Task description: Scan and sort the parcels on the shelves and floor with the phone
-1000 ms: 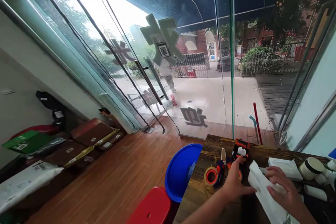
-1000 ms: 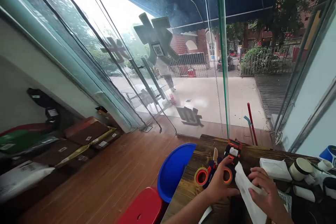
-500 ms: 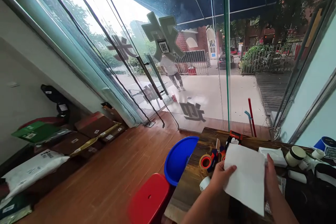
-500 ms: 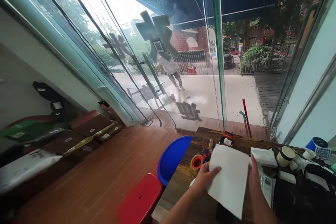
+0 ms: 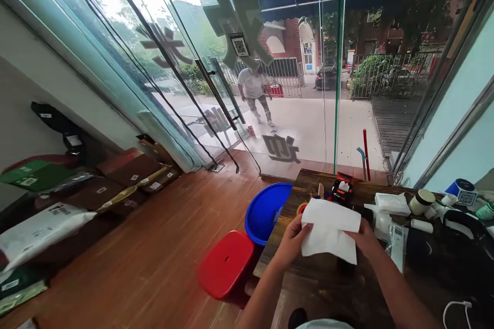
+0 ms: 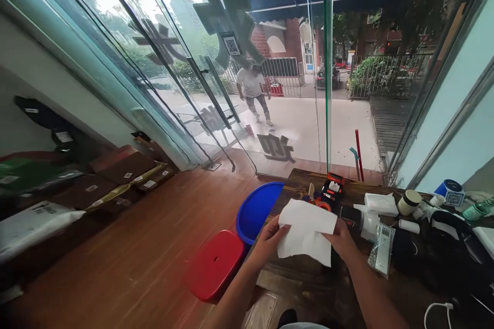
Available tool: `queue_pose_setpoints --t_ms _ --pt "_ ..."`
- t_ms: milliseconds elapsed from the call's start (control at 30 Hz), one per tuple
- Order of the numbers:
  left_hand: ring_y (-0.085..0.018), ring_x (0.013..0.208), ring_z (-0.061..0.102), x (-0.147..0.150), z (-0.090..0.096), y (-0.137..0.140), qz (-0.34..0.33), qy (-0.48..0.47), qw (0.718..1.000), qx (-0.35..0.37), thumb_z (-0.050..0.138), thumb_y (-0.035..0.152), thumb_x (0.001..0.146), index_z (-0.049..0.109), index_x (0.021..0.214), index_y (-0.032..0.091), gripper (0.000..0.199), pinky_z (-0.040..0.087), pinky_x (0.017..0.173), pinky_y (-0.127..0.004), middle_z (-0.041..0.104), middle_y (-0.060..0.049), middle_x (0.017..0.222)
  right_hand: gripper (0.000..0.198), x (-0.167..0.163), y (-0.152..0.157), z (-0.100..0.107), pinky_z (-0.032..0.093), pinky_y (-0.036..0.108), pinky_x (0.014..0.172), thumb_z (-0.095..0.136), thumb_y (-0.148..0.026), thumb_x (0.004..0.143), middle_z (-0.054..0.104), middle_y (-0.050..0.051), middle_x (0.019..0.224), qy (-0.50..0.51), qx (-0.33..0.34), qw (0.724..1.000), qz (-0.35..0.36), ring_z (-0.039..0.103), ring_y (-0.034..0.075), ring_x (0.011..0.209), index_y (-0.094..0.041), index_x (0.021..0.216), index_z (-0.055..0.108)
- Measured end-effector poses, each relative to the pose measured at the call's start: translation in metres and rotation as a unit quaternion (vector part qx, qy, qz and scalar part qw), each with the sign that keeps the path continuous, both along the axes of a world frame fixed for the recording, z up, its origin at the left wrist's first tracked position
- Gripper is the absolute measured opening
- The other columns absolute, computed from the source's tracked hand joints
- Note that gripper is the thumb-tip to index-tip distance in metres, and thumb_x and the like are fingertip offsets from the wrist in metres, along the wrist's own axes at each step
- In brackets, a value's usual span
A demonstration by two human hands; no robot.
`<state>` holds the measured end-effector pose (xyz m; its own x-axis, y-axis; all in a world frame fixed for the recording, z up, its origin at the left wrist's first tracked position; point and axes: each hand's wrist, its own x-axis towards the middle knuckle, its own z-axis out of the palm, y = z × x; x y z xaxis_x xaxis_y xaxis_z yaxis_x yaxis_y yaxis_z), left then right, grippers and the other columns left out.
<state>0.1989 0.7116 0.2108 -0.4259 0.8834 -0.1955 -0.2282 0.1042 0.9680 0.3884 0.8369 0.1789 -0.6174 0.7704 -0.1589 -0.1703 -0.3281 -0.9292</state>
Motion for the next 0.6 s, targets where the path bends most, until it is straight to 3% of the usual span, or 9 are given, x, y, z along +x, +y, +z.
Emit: queue_pose_setpoints --t_ms 67,167,233,333,400,533,600 --pt "-0.017 0.075 0.057 -0.012 0.006 -0.02 -0.025 0.012 1.0 0.008 0.079 0.07 0.06 0.074 0.101 0.017 0.068 0.045 0.065 -0.024 0.072 -0.006 0.092 0.054 -0.001 -0.013 0.008 0.055 0.047 0.084 0.089 -0.066 0.041 0.079 0.007 0.088 0.009 -0.003 0.999 0.04 0.069 0.037 0.099 -0.027 0.073 0.072" --pt "-0.014 0.068 0.054 -0.031 0.019 -0.051 -0.073 0.029 0.997 0.012 0.079 0.068 0.064 0.075 0.092 0.016 0.059 0.043 0.062 -0.023 0.07 -0.004 0.081 0.067 -0.018 -0.039 0.023 0.055 0.045 0.075 0.068 -0.086 0.054 0.077 0.011 0.082 0.019 -0.003 0.991 0.132 0.071 0.035 0.089 -0.022 0.073 0.074" --pt "-0.013 0.064 0.052 -0.045 0.029 -0.071 -0.116 0.037 0.992 0.017 0.079 0.064 0.066 0.075 0.084 0.016 0.051 0.042 0.06 -0.023 0.067 -0.002 0.074 0.064 -0.038 -0.06 0.031 0.054 0.04 0.071 0.069 -0.081 0.062 0.077 0.011 0.084 0.015 0.012 0.98 0.197 0.071 0.03 0.083 -0.019 0.078 0.077" --pt "-0.013 0.064 0.053 -0.068 0.042 -0.096 -0.152 0.051 0.986 0.035 0.083 0.058 0.065 0.073 0.069 0.015 0.044 0.041 0.059 -0.023 0.065 -0.003 0.069 0.042 -0.072 -0.097 0.036 0.049 0.029 0.061 0.09 -0.053 0.057 0.075 0.004 0.074 -0.003 0.05 0.965 0.259 0.066 0.021 0.067 -0.018 0.076 0.077" --pt "-0.014 0.066 0.056 -0.082 0.045 -0.11 -0.122 0.048 0.99 0.052 0.081 0.062 0.064 0.073 0.072 0.016 0.047 0.043 0.061 -0.024 0.067 -0.004 0.073 0.037 -0.091 -0.118 0.034 0.043 0.025 0.055 0.093 -0.045 0.055 0.07 -0.001 0.063 -0.009 0.072 0.966 0.249 0.059 0.016 0.058 -0.017 0.07 0.074" --pt "-0.022 0.08 0.066 -0.089 0.035 -0.133 -0.069 -0.083 0.99 0.094 0.053 0.092 0.064 0.073 0.106 0.022 0.084 0.052 0.071 -0.033 0.073 -0.009 0.098 0.045 -0.12 -0.143 0.025 0.046 0.028 0.06 0.086 -0.06 0.064 0.071 0.0 0.071 0.004 0.096 0.985 0.14 0.06 0.017 0.062 -0.02 0.077 0.069" --pt "-0.028 0.087 0.069 -0.083 0.023 -0.142 -0.082 -0.157 0.981 0.081 0.061 0.092 0.055 0.072 0.111 0.021 0.092 0.054 0.076 -0.04 0.074 -0.013 0.106 0.049 -0.13 -0.15 0.021 0.047 0.03 0.061 0.081 -0.066 0.066 0.072 0.001 0.072 0.006 0.104 0.99 0.095 0.061 0.019 0.062 -0.022 0.079 0.065"
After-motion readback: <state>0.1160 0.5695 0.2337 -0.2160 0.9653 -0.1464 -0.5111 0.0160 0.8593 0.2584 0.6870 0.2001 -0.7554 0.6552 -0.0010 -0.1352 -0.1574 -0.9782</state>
